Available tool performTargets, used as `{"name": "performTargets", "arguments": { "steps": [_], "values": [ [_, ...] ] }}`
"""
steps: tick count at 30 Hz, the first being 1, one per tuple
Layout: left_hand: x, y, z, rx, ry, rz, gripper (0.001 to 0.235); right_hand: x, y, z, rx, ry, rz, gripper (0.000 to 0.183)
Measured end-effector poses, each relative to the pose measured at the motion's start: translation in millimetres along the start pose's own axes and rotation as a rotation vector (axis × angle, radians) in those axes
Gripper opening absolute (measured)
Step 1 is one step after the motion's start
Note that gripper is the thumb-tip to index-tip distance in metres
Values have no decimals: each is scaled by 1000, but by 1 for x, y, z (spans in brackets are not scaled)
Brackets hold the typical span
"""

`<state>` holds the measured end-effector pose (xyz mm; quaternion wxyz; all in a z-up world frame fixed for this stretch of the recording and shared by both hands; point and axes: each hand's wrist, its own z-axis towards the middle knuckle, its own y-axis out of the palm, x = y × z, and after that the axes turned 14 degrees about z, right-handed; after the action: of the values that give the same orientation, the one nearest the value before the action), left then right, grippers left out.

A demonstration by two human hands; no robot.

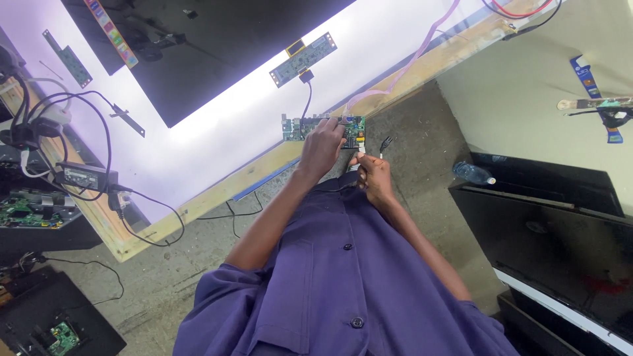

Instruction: The person connects a power cable to a circuit board and then attaches a ribbon cable to a display panel. They plug the power cable into a power strip and continue to adjust the connections on the circuit board and display panel.

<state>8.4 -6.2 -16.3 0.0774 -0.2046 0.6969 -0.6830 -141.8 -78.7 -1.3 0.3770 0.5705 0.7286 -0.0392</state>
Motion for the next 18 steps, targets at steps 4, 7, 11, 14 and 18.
{"name": "performTargets", "arguments": {
  "steps": [4,7,11,14,18],
  "values": [
    [0,2,0,8,16,6,19,-2,0,-2,0,23,39,25],
    [-2,5,2,10,37,32,19,-1,0,0,-3,37,60,26],
    [-1,-5,4,12,66,53,18,-2,-1,2,-16,69,74,25],
    [-3,-7,3,6,79,49,18,-4,-2,4,-34,103,105,25],
    [-5,0,5,8,86,44,17,-4,-4,8,-42,117,114,24]
  ]
}}
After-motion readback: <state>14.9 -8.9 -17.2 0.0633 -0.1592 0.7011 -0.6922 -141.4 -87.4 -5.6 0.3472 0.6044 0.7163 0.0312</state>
